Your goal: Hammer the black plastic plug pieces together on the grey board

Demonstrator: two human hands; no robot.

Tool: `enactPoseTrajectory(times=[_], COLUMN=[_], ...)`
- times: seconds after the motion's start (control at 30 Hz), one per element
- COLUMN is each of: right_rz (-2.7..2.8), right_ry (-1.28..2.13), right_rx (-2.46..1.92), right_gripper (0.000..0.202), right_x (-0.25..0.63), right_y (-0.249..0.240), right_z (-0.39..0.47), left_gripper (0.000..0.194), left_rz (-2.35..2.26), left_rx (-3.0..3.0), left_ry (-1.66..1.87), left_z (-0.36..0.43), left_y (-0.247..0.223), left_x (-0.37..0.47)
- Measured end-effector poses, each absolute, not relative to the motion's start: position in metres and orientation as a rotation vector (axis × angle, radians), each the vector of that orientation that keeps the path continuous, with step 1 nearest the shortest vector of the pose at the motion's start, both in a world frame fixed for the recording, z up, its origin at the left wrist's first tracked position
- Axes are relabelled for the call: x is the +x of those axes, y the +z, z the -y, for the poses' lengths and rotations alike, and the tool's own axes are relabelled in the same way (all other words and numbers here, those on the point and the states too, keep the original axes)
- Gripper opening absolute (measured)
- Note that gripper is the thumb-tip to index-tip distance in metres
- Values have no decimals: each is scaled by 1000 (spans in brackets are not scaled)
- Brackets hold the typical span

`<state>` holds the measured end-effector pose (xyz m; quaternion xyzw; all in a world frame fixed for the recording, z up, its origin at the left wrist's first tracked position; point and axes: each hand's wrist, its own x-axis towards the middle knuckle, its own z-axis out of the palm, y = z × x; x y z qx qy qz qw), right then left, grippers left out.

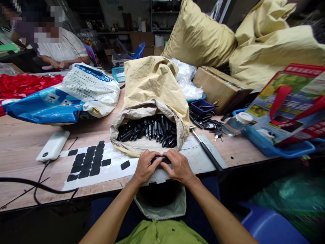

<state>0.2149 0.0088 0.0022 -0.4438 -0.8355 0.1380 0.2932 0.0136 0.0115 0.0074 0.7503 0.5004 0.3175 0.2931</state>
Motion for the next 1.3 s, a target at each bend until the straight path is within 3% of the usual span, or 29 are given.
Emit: enactPoseTrajectory(times=[0.17, 0.3, 0.8, 1.3], right_rz=[2255, 2257, 2347, 2080], right_ry=[316, 317, 252, 529], right_rx=[-1199, -1210, -1169, -1123], right_gripper=[12, 17, 32, 28], right_x=[213, 212, 213, 218], right_y=[1, 1, 4, 4], right_z=[-11, -12, -13, -11], left_gripper=[33, 39, 23, 20], left_rz=[-1312, -1224, -1275, -1049], left_rx=[1921, 1820, 1810, 1374], left_ry=[909, 961, 965, 1156], left_z=[-9, -10, -13, -3], left_y=[8, 6, 3, 14], left_x=[10, 7, 9, 6])
